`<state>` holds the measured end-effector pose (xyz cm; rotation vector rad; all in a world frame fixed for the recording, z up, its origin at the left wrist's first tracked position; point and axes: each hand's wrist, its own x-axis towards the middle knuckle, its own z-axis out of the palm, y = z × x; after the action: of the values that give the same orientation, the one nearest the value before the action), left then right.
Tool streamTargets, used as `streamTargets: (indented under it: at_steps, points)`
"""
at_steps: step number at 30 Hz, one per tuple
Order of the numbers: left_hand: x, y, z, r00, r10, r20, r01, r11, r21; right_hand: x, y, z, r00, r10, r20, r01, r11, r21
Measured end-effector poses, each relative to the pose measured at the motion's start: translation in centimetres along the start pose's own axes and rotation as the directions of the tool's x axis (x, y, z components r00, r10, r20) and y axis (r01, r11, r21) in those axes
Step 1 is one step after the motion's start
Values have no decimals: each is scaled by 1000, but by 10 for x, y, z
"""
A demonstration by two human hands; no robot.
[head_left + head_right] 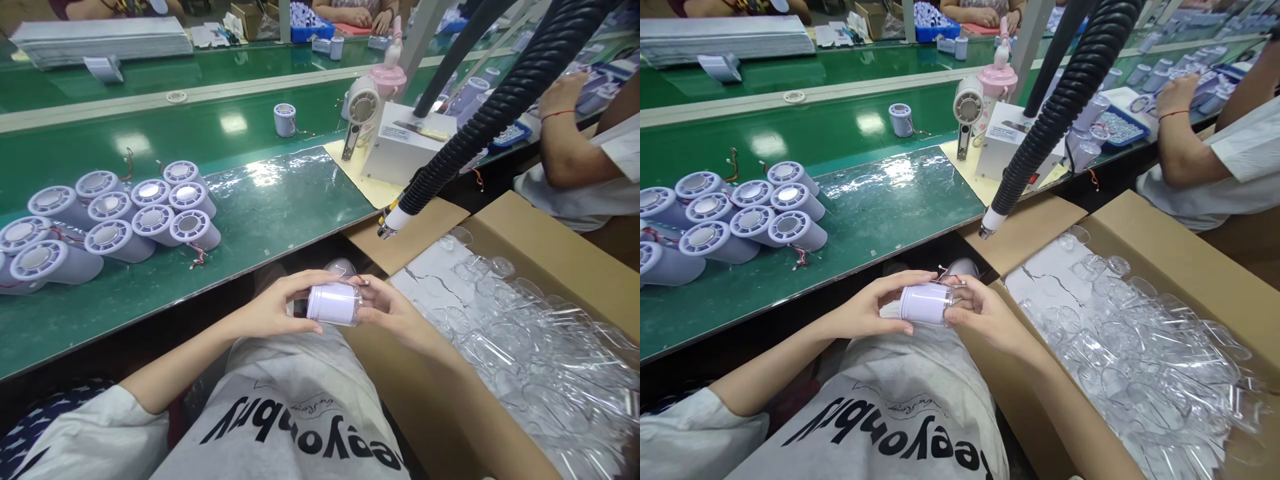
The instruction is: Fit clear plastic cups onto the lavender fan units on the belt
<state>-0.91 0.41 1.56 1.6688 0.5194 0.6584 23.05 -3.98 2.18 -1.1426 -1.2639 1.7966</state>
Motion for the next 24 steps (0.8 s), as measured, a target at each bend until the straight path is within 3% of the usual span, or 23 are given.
streamTargets:
  at_steps: [16,24]
  points:
    - [-4,-4,0,1000,26,-2,-26,1000,-4,6,0,17,974,224,33,-225,936,269]
    - [-4,-6,0,997,75,4,-75,996,57,5,-6,22,900,425,97,-430,834,346]
